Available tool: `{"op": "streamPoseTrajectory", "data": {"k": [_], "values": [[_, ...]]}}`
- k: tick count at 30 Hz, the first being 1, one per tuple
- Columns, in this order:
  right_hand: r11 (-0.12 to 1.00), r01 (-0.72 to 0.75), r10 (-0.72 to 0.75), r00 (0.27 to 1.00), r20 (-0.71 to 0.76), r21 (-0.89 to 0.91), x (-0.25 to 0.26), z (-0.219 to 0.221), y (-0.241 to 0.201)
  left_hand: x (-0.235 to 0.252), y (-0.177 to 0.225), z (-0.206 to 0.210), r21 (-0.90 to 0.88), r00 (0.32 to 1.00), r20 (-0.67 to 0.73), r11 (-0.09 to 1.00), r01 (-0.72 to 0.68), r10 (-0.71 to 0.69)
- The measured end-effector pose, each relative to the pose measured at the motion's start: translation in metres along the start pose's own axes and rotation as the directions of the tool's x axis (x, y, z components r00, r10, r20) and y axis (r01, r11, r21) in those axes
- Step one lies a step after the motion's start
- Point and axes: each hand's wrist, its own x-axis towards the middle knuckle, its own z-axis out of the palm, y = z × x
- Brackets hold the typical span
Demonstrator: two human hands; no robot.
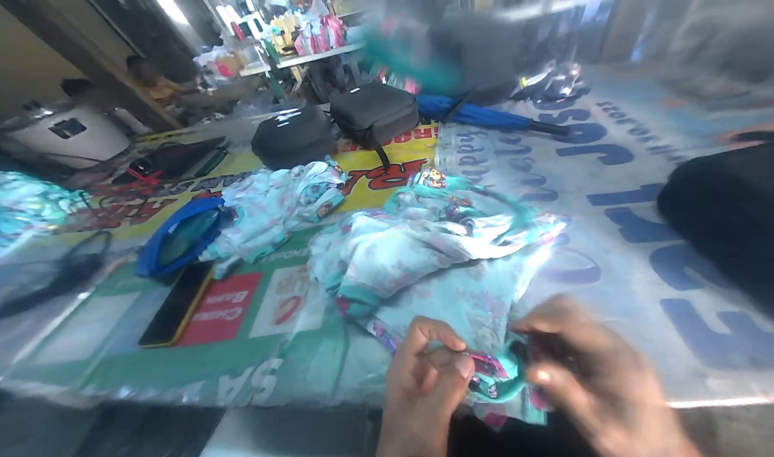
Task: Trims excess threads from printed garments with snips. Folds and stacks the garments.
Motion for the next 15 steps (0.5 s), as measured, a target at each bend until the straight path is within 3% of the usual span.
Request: {"op": "streamPoseTrajectory", "data": {"k": [5, 10, 12, 15], "values": [[0.979, 0.143, -0.141, 0.990, 0.020, -0.147, 0.004, 0.005, -0.004, -0.002, -0.005, 0.010, 0.175, 0.995, 0.002, 0.979, -0.101, 0.102], [0.998, 0.044, -0.047, 0.996, -0.073, -0.041, 0.004, -0.009, -0.002, -0.003, -0.005, 0.008, 0.170, 0.993, -0.012, 0.978, -0.117, 0.121], [0.998, 0.048, -0.049, 0.998, -0.028, -0.033, 0.001, -0.010, -0.006, -0.004, -0.005, 0.009, 0.214, 0.990, -0.002, 0.968, -0.135, 0.138], [0.974, 0.107, -0.097, 0.994, 0.056, -0.201, -0.003, 0.001, -0.009, -0.006, -0.006, 0.012, 0.269, 0.985, 0.005, 0.948, -0.168, 0.173]]}}
